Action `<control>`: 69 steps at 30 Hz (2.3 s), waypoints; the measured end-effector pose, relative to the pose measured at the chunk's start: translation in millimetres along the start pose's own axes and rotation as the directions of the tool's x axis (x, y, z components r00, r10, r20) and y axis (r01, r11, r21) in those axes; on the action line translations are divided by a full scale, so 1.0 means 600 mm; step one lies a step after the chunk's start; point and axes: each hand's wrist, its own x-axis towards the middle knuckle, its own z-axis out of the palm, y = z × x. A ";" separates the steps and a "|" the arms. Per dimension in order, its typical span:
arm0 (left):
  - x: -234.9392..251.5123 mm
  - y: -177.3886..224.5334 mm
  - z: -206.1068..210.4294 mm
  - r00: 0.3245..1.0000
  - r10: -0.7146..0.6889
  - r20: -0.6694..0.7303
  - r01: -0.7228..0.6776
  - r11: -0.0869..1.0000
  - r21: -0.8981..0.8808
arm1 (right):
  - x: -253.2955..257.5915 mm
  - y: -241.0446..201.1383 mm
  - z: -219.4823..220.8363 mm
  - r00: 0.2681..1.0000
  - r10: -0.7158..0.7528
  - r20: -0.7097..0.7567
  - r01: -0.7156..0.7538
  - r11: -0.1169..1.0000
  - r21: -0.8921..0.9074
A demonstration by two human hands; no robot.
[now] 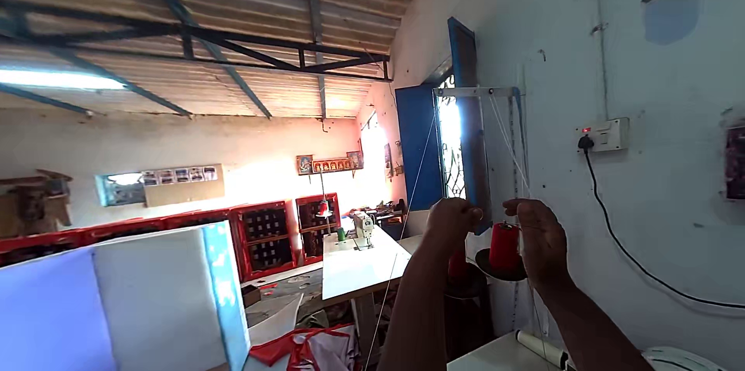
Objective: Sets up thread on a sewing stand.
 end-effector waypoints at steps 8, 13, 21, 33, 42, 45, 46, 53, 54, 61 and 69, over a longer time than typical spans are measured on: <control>0.001 -0.006 0.001 1.000 0.011 -0.019 -0.012 1.000 -0.024 | 0.005 0.003 -0.014 0.997 0.052 0.058 -0.066 0.962 0.266; -0.003 -0.007 0.004 0.999 -0.033 -0.037 0.031 0.998 -0.063 | 0.006 0.019 -0.052 0.782 0.235 0.577 -0.475 0.824 0.308; -0.005 -0.003 0.008 0.997 -0.050 -0.051 0.044 0.991 -0.126 | 0.003 -0.005 -0.037 0.923 0.220 0.315 -0.323 0.889 0.325; -0.026 -0.001 0.011 0.998 -0.015 -0.068 0.001 0.979 -0.203 | -0.013 -0.004 0.021 0.975 -0.155 0.163 0.175 0.977 -0.120; -0.006 -0.003 0.005 0.999 -0.033 -0.031 0.025 0.974 -0.227 | -0.012 -0.017 0.022 0.981 -0.141 0.136 0.171 0.955 -0.244; -0.030 -0.001 0.009 0.998 0.053 -0.036 -0.058 0.987 -0.151 | -0.012 -0.010 0.023 0.984 -0.100 0.151 0.127 0.974 -0.189; -0.033 -0.003 0.010 0.997 0.077 -0.028 -0.080 0.990 -0.114 | -0.012 -0.008 0.023 0.982 -0.080 0.174 0.110 0.978 -0.176; -0.005 -0.027 0.018 0.986 0.163 0.034 -0.161 0.985 -0.054 | 0.003 -0.013 -0.010 0.963 -0.011 0.269 0.094 0.950 -0.297; -0.002 -0.024 0.017 0.985 0.169 0.042 -0.167 0.985 -0.047 | 0.006 -0.013 -0.015 0.956 -0.002 0.293 0.105 0.936 -0.336; -0.003 -0.034 -0.006 0.991 0.131 0.002 -0.131 0.989 0.070 | 0.014 0.007 -0.039 0.917 0.232 0.326 -0.015 0.834 -0.551; -0.003 -0.044 0.000 0.980 0.173 0.097 -0.197 0.905 0.378 | 0.025 0.049 -0.063 0.735 0.489 0.470 -0.171 0.804 -0.569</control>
